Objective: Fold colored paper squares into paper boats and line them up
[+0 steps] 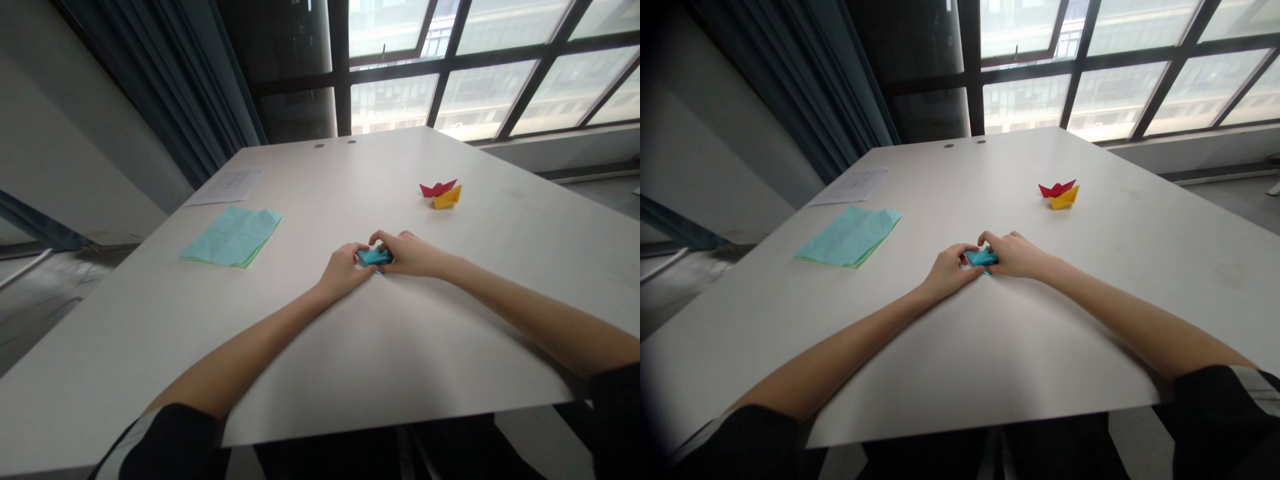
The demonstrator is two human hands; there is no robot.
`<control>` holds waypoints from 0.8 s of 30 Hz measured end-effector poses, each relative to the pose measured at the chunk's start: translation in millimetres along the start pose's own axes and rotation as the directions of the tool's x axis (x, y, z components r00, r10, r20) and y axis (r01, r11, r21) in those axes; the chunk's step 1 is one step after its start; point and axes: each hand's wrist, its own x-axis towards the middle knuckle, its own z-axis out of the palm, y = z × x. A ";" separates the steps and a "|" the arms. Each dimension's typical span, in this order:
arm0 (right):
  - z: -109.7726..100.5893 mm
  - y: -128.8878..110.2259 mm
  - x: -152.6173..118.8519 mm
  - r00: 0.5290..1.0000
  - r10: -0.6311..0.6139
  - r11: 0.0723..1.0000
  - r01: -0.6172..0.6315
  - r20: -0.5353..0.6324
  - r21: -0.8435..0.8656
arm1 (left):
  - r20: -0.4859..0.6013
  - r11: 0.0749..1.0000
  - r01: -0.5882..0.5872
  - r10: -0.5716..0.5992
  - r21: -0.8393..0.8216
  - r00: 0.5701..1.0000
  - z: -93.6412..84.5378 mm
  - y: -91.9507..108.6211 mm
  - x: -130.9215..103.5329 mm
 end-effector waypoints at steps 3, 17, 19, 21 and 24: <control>-1.6 3.6 0.9 0.999 -0.013 0.998 0.015 -0.029 0.056 | 0.005 1.000 -0.003 0.003 -0.014 1.000 0.7 -0.2 0.3; -14.9 11.8 4.1 0.995 -0.088 0.996 0.089 -0.038 0.031 | 0.049 0.999 -0.006 0.004 0.040 0.999 -1.7 2.6 -0.7; -20.4 15.8 3.4 0.995 -0.083 0.997 0.082 -0.047 -0.008 | 0.041 0.996 -0.001 -0.003 0.088 0.999 -1.9 3.3 -1.7; -30.2 26.1 2.5 0.995 -0.056 0.994 0.049 -0.080 -0.095 | 0.034 0.981 0.014 -0.020 0.191 0.999 -2.1 4.2 -3.5; -48.1 57.2 -0.3 0.987 0.027 0.964 -0.067 -0.159 -0.257 | 0.118 0.924 -0.016 -0.032 0.383 0.993 -1.5 5.3 -7.3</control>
